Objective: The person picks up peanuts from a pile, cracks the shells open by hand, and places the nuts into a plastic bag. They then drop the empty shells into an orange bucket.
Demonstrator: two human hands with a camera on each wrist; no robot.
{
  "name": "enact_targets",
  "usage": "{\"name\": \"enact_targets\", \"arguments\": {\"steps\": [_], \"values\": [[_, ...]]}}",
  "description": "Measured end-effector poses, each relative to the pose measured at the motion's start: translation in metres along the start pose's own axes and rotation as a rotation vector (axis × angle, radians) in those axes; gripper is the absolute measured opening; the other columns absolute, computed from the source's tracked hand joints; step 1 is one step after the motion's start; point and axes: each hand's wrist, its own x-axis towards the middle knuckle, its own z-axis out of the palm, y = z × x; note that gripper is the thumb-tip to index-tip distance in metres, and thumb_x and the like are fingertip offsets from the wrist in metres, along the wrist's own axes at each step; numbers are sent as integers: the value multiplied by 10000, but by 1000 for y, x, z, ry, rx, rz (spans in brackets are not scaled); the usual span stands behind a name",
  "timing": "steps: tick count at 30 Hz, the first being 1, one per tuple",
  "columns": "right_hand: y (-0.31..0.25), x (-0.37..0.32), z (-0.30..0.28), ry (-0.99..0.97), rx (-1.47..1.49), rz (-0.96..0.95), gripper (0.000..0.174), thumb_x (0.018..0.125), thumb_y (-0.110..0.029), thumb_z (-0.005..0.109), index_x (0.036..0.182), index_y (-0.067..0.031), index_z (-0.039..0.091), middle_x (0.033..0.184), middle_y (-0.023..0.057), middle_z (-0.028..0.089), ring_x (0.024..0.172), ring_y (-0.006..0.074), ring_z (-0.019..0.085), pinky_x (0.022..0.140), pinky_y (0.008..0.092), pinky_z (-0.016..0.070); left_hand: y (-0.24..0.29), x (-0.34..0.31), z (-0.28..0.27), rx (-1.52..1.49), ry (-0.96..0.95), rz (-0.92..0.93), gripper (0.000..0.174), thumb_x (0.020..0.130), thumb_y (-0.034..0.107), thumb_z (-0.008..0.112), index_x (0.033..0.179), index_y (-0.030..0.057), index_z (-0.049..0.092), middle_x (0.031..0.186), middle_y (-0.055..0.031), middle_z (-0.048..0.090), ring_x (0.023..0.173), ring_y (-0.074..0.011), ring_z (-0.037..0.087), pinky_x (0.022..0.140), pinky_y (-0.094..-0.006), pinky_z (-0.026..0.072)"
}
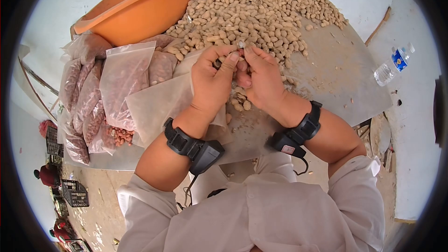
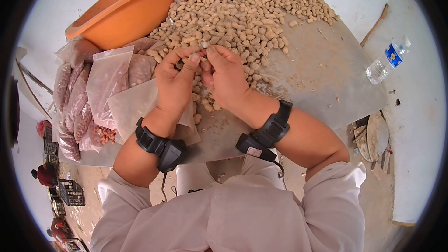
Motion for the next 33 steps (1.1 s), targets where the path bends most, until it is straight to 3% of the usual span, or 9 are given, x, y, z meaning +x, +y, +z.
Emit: {"name": "enact_targets", "arguments": {"steps": [6, 9, 15, 18, 21, 24, 28, 31, 33], "values": [[0, 8, -7, 60, 192, 161, 190, 899, -230, 460, 871, -59, 538, 665, 14, 482, 482, 99, 383, 432, 222, 323, -2, 6, -7, 502, -50, 417, 145, 792, 7, 619, 934, 5, 643, 885, -74, 639, 769, -141, 580, 681, -236, 466], [-8, 9, 0, 131, 230, 216, 200, 885, -240, 461, 892, -65, 558, 661, 16, 486, 476, 106, 380, 436, 230, 326, -3, 7, -6, 570, -65, 557, 188, 703, -44, 626, 880, 19, 648, 834, -101, 607, 752, -223, 592, 660, -278, 476], [-7, 12, -12, 25, 258, 222, 204, 883, -210, 451, 903, -48, 574, 654, 18, 502, 487, 94, 402, 433, 215, 319, -3, 10, -11, 591, -76, 563, 196, 688, -37, 644, 873, 27, 650, 827, -102, 604, 753, -225, 590, 665, -277, 477], [-7, 12, -11, 29, 96, 149, 180, 879, -173, 471, 907, -30, 577, 659, 15, 506, 489, 79, 406, 426, 200, 304, -4, 10, -13, 511, -24, 426, 201, 713, -11, 664, 909, 26, 643, 814, -65, 610, 752, -193, 584, 651, -260, 467], [-8, 9, -6, 21, -149, 53, 161, 871, -146, 507, 911, -14, 588, 644, 1, 495, 481, 67, 397, 422, 195, 292, -7, 10, -15, 205, -8, 117, 199, 751, 39, 676, 942, 19, 625, 797, -24, 607, 725, -144, 572, 636, -236, 458], [-12, 9, -6, -26, -333, 6, 171, 871, -150, 530, 902, 1, 604, 620, -21, 486, 475, 51, 381, 422, 192, 283, -14, 14, -17, 195, -31, 143, 141, 807, 51, 645, 938, 32, 598, 826, -31, 581, 701, -104, 540, 653, -236, 452], [-32, 14, -13, 34, -630, 78, 150, 847, -147, 573, 896, -18, 632, 565, -2, 490, 494, 87, 410, 455, 238, 332, -9, 15, -21, -398, 7, -198, 66, 842, 83, 591, 878, 34, 564, 785, -37, 558, 635, -128, 513, 577, -232, 443], [-39, 23, -30, -238, -1487, -196, 157, 780, -168, 625, 881, -49, 644, 596, 58, 561, 548, 154, 524, 515, 293, 409, -7, 20, -26, -638, 127, -325, 87, 857, 120, 549, 822, 46, 524, 763, -53, 544, 620, -154, 511, 547, -249, 444], [-40, 21, -27, -265, -1793, -146, 187, 722, -170, 635, 886, -82, 648, 685, 93, 603, 646, 242, 580, 596, 345, 455, -9, 23, -31, -709, 176, -407, 118, 852, 142, 534, 782, 56, 494, 760, -68, 539, 634, -169, 523, 548, -265, 453]]}}
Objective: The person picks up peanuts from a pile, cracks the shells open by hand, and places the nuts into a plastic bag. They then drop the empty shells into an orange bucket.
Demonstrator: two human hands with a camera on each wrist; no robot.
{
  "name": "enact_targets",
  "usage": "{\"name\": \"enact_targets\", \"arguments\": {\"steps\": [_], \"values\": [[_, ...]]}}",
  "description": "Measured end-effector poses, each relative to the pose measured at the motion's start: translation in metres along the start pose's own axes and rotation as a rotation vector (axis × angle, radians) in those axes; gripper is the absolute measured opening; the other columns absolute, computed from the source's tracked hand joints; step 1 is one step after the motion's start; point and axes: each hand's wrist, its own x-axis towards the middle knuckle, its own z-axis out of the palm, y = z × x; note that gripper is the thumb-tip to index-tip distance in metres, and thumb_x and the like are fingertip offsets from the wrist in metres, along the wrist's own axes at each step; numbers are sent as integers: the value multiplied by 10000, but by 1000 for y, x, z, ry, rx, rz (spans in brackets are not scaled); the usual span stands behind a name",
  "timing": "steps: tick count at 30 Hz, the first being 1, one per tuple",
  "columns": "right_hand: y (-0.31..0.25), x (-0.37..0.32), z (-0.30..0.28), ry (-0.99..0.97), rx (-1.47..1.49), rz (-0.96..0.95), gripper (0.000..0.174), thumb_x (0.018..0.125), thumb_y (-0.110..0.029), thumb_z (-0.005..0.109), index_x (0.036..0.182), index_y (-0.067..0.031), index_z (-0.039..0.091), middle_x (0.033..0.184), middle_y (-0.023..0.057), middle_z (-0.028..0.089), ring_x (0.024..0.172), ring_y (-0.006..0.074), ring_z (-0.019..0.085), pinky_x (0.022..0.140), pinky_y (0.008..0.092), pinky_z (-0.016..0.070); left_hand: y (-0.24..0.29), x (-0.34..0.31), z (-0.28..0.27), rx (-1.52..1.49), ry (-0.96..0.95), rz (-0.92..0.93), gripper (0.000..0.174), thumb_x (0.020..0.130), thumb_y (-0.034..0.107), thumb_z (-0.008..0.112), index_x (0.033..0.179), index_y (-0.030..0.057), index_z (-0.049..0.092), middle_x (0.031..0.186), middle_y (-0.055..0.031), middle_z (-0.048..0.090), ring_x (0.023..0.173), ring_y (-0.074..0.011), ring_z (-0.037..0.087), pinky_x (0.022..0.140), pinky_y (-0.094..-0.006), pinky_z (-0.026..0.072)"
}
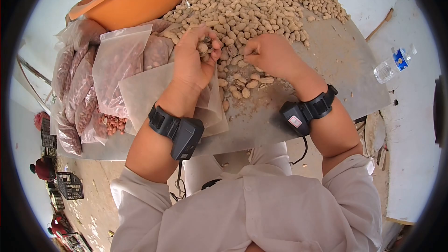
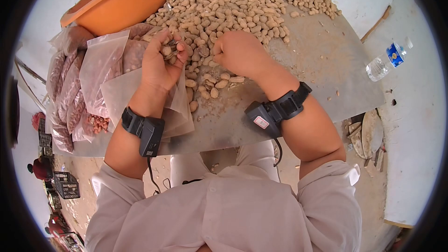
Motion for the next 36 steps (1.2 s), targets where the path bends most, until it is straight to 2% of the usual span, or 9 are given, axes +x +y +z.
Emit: {"name": "enact_targets", "arguments": {"steps": [4, 7, 13, 16, 19, 22, 24, 28, 36], "values": [[-12, -4, 1, -30, -252, -18, 198, 684, -158, 635, 865, -78, 638, 774, 128, 628, 758, 315, 603, 662, 398, 484, 1, -1, -1, -64, 22, -49, 131, 847, 179, 505, 771, 74, 485, 761, -74, 559, 659, -184, 560, 520, -263, 455], [-11, -6, 3, 49, -206, 7, 184, 678, -125, 617, 850, -62, 617, 801, 137, 624, 773, 326, 602, 667, 413, 480, 3, -1, -3, -101, 2, -66, 152, 840, 193, 516, 760, 69, 479, 784, -86, 552, 686, -206, 558, 535, -275, 463], [-9, -3, 3, -46, -263, 37, 159, 675, -98, 592, 813, -21, 573, 774, 171, 610, 761, 350, 589, 643, 431, 467, 3, -2, 0, -132, 13, -91, 157, 838, 189, 523, 737, 79, 477, 768, -82, 557, 667, -200, 552, 512, -258, 449], [1, -1, 8, 134, -110, -47, 128, 692, -109, 597, 763, -11, 555, 713, 135, 609, 629, 285, 581, 545, 366, 449, 1, 2, -5, -117, -15, -110, 112, 844, 155, 523, 783, 63, 504, 781, -82, 544, 669, -184, 536, 513, -244, 435], [-1, 3, -3, 178, 937, 253, 93, 729, -106, 590, 719, -28, 541, 647, 69, 569, 512, 161, 500, 457, 273, 376, 1, 0, -5, 1, -60, -89, 71, 842, 88, 533, 883, 32, 548, 791, -70, 534, 653, -159, 519, 520, -229, 422], [3, 1, -1, -3, 1659, 135, 39, 772, -79, 565, 769, -44, 547, 651, 18, 528, 494, 70, 418, 437, 206, 308, -5, -10, 7, 207, -101, -28, 128, 827, 57, 579, 947, 14, 588, 744, -29, 550, 613, -115, 524, 495, -205, 407], [-5, 2, 6, 8, 1717, 130, 28, 792, -60, 552, 808, -40, 540, 668, 22, 531, 486, 72, 411, 435, 207, 303, -11, -13, 12, 378, -153, 28, 173, 818, 67, 620, 983, 14, 604, 733, -12, 559, 601, -94, 520, 498, -195, 409], [-12, 0, 20, 6, 1797, 82, 103, 813, -40, 555, 913, -20, 540, 721, 27, 560, 494, 65, 415, 443, 203, 310, -18, -12, 9, 411, -163, 111, 181, 817, 106, 649, 975, 21, 622, 745, -7, 587, 615, -69, 525, 510, -175, 411], [-17, -3, 12, 77, 1528, 123, 194, 805, -64, 614, 980, 12, 585, 762, 36, 591, 529, 44, 427, 465, 180, 313, -16, -15, 11, 417, -157, 153, 155, 831, 99, 627, 960, 15, 621, 757, -20, 595, 631, -72, 522, 533, -175, 409]]}}
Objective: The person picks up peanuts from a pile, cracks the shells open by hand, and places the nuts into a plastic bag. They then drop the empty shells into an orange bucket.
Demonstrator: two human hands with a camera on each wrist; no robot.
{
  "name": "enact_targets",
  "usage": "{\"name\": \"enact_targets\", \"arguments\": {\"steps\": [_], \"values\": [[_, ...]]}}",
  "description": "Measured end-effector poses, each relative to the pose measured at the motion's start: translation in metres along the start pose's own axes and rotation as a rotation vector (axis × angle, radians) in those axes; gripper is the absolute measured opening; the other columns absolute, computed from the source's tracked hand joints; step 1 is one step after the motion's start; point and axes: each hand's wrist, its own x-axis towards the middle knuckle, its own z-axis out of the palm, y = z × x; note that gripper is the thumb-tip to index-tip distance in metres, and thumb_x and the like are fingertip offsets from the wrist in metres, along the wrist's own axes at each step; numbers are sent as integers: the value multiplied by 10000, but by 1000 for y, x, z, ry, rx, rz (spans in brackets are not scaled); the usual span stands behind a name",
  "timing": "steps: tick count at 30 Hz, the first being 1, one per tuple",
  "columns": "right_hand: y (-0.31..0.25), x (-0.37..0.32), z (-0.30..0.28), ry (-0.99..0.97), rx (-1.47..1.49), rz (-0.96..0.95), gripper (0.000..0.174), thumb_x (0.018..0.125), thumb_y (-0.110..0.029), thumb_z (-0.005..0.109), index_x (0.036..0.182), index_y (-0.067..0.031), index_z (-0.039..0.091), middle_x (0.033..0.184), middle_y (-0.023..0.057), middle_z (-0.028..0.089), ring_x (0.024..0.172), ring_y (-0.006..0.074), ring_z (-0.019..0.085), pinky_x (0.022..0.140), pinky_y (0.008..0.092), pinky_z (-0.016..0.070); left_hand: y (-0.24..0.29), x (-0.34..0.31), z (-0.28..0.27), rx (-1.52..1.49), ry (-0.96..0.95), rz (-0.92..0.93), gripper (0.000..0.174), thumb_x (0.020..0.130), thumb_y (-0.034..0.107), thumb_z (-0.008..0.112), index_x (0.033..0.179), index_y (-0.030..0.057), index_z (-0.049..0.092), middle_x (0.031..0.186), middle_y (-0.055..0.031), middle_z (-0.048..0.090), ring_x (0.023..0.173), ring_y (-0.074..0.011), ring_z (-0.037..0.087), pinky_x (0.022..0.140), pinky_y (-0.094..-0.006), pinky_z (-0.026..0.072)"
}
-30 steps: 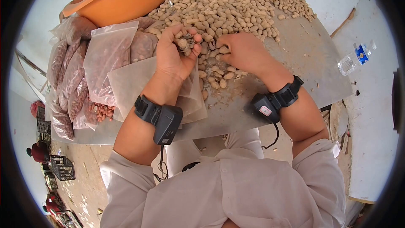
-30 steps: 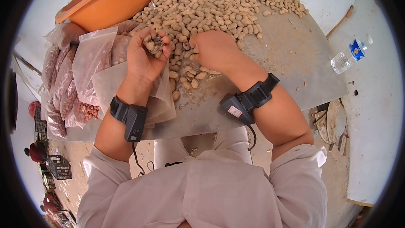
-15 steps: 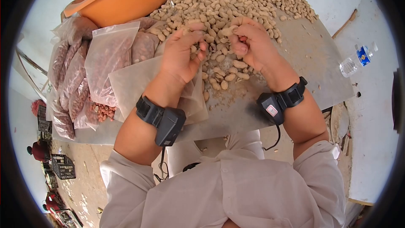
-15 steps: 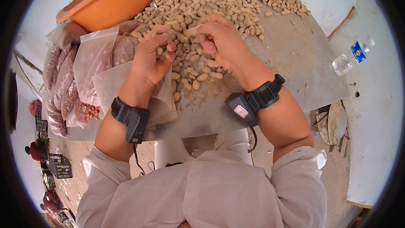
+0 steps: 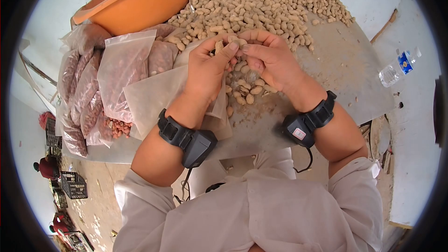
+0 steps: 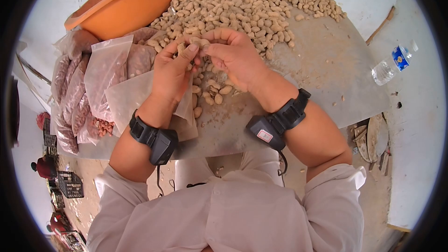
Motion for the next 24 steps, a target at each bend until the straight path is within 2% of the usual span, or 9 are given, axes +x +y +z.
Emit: {"name": "enact_targets", "arguments": {"steps": [7, 8, 11, 12, 15, 18, 21, 24], "values": [[-3, -1, 3, -7, -150, 148, 190, 858, -135, 572, 983, 6, 591, 750, 28, 588, 535, 45, 421, 467, 178, 308, 0, 0, -1, 143, 0, 37, 117, 848, 90, 592, 931, 10, 616, 730, -6, 575, 625, -54, 496, 532, -175, 389], [-2, -1, 1, -26, -134, 195, 199, 876, -162, 546, 963, 12, 589, 748, 30, 587, 555, 58, 447, 475, 197, 337, 1, 0, -1, 183, -2, 45, 115, 849, 89, 592, 928, 9, 616, 723, -3, 571, 618, -51, 491, 526, -173, 384], [7, -1, 5, 86, -456, 117, 206, 882, -168, 525, 943, 20, 584, 730, 32, 579, 594, 79, 479, 512, 234, 384, -1, 1, -1, 282, 10, 7, 119, 854, 96, 584, 946, 25, 609, 742, -1, 568, 633, -61, 499, 534, -181, 384], [13, 0, 4, 103, -598, 7, 212, 879, -161, 500, 919, 36, 569, 714, 93, 593, 641, 166, 548, 579, 303, 430, -1, 1, -2, 311, 18, -20, 123, 856, 100, 581, 957, 33, 606, 755, -1, 569, 643, -69, 505, 541, -186, 386], [21, 1, 5, 149, -842, -198, 204, 869, -145, 487, 909, 43, 556, 732, 168, 597, 693, 263, 581, 632, 353, 440, -5, 0, 0, 251, 35, -10, 114, 855, 90, 577, 946, 28, 605, 749, -6, 570, 633, -70, 507, 530, -191, 381], [17, -1, 9, 191, -914, -199, 200, 865, -135, 479, 882, 51, 553, 752, 216, 590, 733, 337, 585, 648, 388, 443, -8, -1, 0, 219, 36, 12, 104, 855, 85, 573, 933, 22, 601, 746, -14, 571, 629, -72, 509, 529, -200, 381], [14, -2, 11, 185, -865, -224, 197, 869, -137, 480, 841, 40, 560, 690, 150, 593, 629, 250, 572, 580, 350, 434, -9, -1, 3, 189, 48, 31, 89, 858, 81, 566, 917, 21, 595, 747, -22, 574, 625, -77, 510, 537, -202, 384], [14, -3, 8, 127, -476, -61, 207, 876, -143, 482, 788, 29, 556, 646, 57, 567, 545, 123, 494, 503, 278, 393, -12, 0, 4, 84, 61, 35, 87, 857, 85, 572, 900, 16, 603, 678, -6, 558, 581, -52, 493, 484, -176, 363]]}}
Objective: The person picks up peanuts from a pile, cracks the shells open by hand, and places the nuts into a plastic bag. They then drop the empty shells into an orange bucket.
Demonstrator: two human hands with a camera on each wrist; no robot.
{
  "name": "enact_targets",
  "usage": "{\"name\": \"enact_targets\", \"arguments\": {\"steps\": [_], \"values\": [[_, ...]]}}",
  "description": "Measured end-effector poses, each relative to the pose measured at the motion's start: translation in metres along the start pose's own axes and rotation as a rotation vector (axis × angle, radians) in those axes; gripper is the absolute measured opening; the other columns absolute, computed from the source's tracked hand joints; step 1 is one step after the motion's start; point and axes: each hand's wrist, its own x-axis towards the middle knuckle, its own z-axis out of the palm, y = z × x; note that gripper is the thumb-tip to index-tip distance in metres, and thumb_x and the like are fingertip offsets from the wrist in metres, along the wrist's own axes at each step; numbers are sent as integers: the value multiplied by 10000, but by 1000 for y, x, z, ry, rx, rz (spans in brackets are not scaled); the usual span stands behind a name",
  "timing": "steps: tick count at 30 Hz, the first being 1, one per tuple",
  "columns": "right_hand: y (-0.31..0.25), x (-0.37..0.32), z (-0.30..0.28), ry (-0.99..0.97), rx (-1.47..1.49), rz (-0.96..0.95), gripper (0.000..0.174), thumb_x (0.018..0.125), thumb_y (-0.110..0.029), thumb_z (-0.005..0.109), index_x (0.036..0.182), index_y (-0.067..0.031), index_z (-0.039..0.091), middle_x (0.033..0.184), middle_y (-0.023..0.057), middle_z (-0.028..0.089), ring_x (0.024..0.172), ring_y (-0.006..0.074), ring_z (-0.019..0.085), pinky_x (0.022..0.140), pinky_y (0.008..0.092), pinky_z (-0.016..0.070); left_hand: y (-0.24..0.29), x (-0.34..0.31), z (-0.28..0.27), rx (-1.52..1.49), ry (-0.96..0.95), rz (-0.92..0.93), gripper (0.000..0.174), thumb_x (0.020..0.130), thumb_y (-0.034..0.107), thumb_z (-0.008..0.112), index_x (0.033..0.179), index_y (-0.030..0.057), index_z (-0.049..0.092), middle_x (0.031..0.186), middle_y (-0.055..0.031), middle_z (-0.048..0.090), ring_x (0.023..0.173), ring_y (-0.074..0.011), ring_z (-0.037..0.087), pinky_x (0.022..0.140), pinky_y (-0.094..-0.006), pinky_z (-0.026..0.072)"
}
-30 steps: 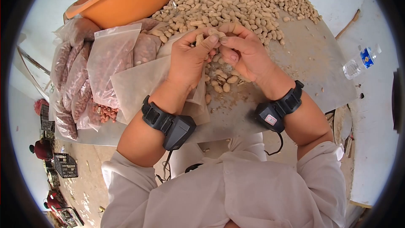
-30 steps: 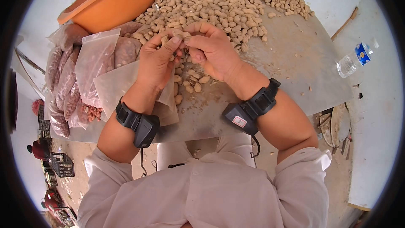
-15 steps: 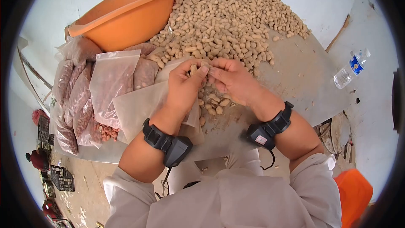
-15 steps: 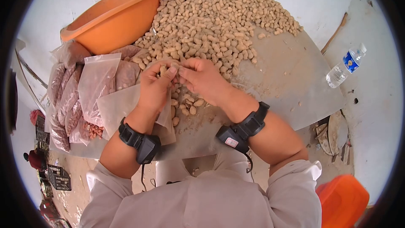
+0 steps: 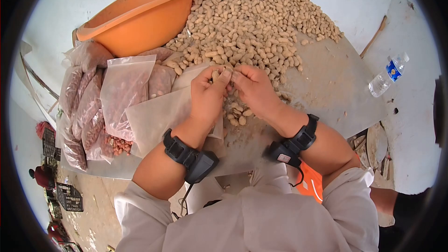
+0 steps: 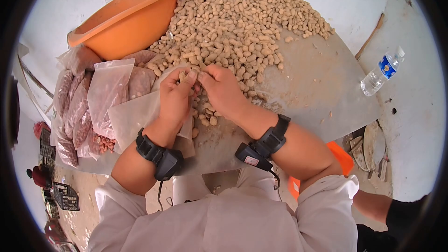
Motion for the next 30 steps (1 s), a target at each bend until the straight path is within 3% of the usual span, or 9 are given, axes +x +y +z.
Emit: {"name": "enact_targets", "arguments": {"steps": [3, 12, 21, 30], "values": [[-5, -4, 5, 35, 161, 57, 207, 884, -144, 480, 764, 8, 553, 639, -6, 514, 533, 39, 402, 468, 213, 333, -1, 1, 0, -27, -5, 7, 85, 857, 83, 571, 903, 18, 600, 671, -12, 556, 585, -60, 502, 494, -181, 371], [3, -5, 8, 51, 483, 61, 174, 898, -159, 477, 765, -55, 520, 646, -28, 431, 539, 44, 364, 452, 197, 289, -1, -1, 3, -14, -13, 43, 90, 852, 70, 586, 911, 3, 599, 689, -9, 551, 594, -66, 497, 515, -188, 385], [2, -7, 17, 119, 739, 115, 136, 911, -196, 487, 846, -80, 516, 654, -33, 443, 553, 56, 390, 445, 189, 300, 0, -3, 8, 193, 22, 157, 124, 863, 81, 577, 933, -21, 589, 705, -28, 574, 587, -69, 523, 505, -192, 425], [3, -8, 18, 170, 815, 152, 161, 930, -230, 452, 841, -108, 508, 649, -43, 439, 544, 56, 403, 442, 189, 312, 9, -12, 16, 85, -51, 58, 128, 868, 104, 582, 932, -5, 598, 703, -20, 578, 616, -64, 520, 502, -188, 416]]}}
